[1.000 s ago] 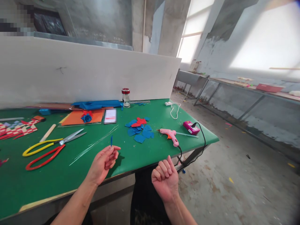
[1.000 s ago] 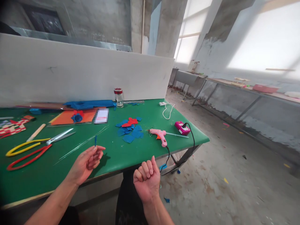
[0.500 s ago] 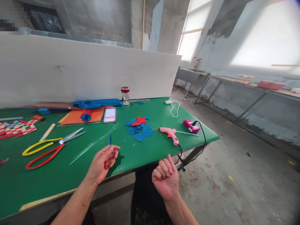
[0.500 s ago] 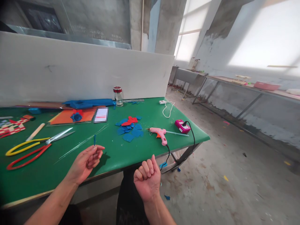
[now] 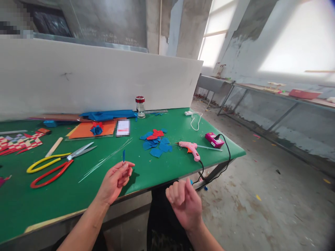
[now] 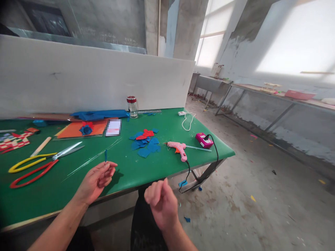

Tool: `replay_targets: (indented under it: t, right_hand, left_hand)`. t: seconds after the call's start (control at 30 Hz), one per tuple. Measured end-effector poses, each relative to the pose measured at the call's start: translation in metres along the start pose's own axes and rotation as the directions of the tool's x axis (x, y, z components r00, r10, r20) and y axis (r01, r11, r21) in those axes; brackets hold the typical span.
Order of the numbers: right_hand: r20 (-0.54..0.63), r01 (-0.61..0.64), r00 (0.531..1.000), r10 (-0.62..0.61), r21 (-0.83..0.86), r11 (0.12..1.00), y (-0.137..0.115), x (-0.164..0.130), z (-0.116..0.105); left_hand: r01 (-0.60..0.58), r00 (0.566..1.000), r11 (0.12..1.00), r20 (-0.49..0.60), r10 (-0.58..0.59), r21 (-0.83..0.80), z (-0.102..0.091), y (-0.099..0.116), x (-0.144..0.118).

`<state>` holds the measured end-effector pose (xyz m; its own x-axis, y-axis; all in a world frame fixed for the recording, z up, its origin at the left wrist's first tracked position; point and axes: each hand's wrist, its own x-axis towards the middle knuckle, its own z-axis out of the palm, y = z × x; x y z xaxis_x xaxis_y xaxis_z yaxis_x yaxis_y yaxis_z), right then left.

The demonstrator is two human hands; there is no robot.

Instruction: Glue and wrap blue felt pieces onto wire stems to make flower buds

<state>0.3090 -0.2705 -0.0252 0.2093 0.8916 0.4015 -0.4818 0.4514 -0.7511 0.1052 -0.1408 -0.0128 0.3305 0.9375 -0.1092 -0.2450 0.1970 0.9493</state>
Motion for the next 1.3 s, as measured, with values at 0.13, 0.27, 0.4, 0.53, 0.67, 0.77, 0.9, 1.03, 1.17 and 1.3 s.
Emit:
replay_targets:
  t: [0.13, 0.27, 0.4, 0.53, 0.67, 0.77, 0.9, 1.03, 1.17, 1.3]
  right_hand:
    - [0.729, 0.631, 0.684, 0.014, -0.602, 0.489, -0.007, -0.016, 0.011]
    - [0.885, 0.910, 0.379, 0.270, -0.409, 0.064, -0.003, -0.029, 0.009]
    - [0.894, 0.938, 0.300, 0.332, -0.340, 0.068, -0.003, -0.032, 0.005]
    - [0.901, 0.944, 0.280, 0.331, -0.321, 0.075, -0.008, -0.031, 0.004]
    - [0.918, 0.951, 0.256, 0.304, -0.295, 0.091, -0.010, -0.031, 0.005]
    - [0.924, 0.953, 0.259, 0.281, -0.292, 0.084, -0.011, -0.030, 0.007]
    - [0.934, 0.959, 0.245, 0.262, -0.274, 0.079, -0.011, -0.030, 0.006]
    - [0.935, 0.954, 0.262, 0.239, -0.288, 0.083, -0.006, -0.034, 0.003]
    - [0.929, 0.945, 0.286, 0.237, -0.314, 0.088, -0.003, -0.036, 0.003]
    - [0.937, 0.953, 0.286, 0.202, -0.300, 0.045, -0.007, -0.032, 0.005]
  left_hand:
    - [0.004, 1.000, 1.000, 0.017, -0.004, 0.010, 0.003, 0.001, -0.005]
    - [0.093, 0.995, 0.996, 0.045, -0.093, 0.012, 0.015, 0.001, -0.022]
    - [0.219, 0.968, 0.972, 0.109, -0.228, 0.086, 0.029, 0.000, -0.045]
    - [0.270, 0.937, 0.940, 0.170, -0.307, 0.207, 0.040, -0.002, -0.063]
    - [0.267, 0.918, 0.918, 0.214, -0.335, 0.293, 0.046, -0.007, -0.072]
    - [0.267, 0.903, 0.898, 0.234, -0.360, 0.351, 0.049, -0.008, -0.076]
    - [0.181, 0.903, 0.883, 0.283, -0.323, 0.433, 0.054, -0.003, -0.079]
    - [0.099, 0.885, 0.881, 0.363, -0.290, 0.462, 0.062, 0.000, -0.082]
    - [0.083, 0.915, 0.912, 0.332, -0.229, 0.401, 0.068, -0.006, -0.084]
    - [0.064, 0.950, 0.950, 0.274, -0.152, 0.305, 0.069, -0.005, -0.086]
